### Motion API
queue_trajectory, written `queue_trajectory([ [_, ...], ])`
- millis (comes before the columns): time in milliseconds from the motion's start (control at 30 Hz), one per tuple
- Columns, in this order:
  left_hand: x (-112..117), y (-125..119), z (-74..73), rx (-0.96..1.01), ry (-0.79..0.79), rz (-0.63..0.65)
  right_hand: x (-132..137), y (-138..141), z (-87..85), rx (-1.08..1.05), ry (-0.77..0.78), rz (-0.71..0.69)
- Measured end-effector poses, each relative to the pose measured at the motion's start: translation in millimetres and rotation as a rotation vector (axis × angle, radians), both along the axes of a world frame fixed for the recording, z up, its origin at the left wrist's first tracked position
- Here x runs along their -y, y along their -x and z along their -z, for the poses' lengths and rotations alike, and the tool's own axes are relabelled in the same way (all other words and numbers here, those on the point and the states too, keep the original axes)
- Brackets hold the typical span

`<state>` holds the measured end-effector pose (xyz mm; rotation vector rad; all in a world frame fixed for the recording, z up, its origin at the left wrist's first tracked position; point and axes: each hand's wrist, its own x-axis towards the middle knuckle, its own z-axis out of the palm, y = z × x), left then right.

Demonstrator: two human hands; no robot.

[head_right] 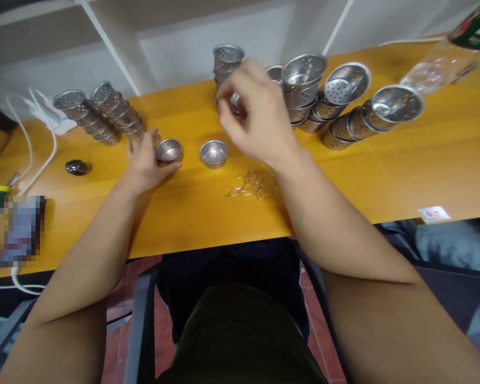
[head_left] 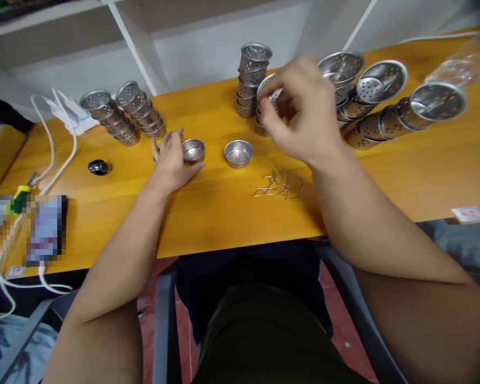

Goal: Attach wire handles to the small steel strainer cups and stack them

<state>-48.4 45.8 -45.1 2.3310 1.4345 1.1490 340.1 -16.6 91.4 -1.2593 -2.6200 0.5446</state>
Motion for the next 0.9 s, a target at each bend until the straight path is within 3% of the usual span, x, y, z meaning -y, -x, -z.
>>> queue_trajectory([
  [100,-2,-1,-3.5,0.020,-0.017,0.026,4,6,-1.8,0.048,0.079,-0.070],
  [300,12,-25,-33.8,0.034,-0.182,0.156,16,9,-2.0,0.385,0.330,-0.140],
  [400,16,-32,-34.8,0.059,-0.218,0.213,25,20,-4.2,0.520,0.286,-0.142],
  [500,18,-35,-32.5,0.076,-0.142,0.209,32,32,-6.6,0.550,0.215,-0.124],
  [633,21,-35,-34.5,0.075,-0.094,0.210,29,40,-3.2,0.488,0.116,-0.132],
  [900,20,-35,-28.9,0.114,-0.090,0.210,3,22,7.9,0.064,0.138,-0.127],
])
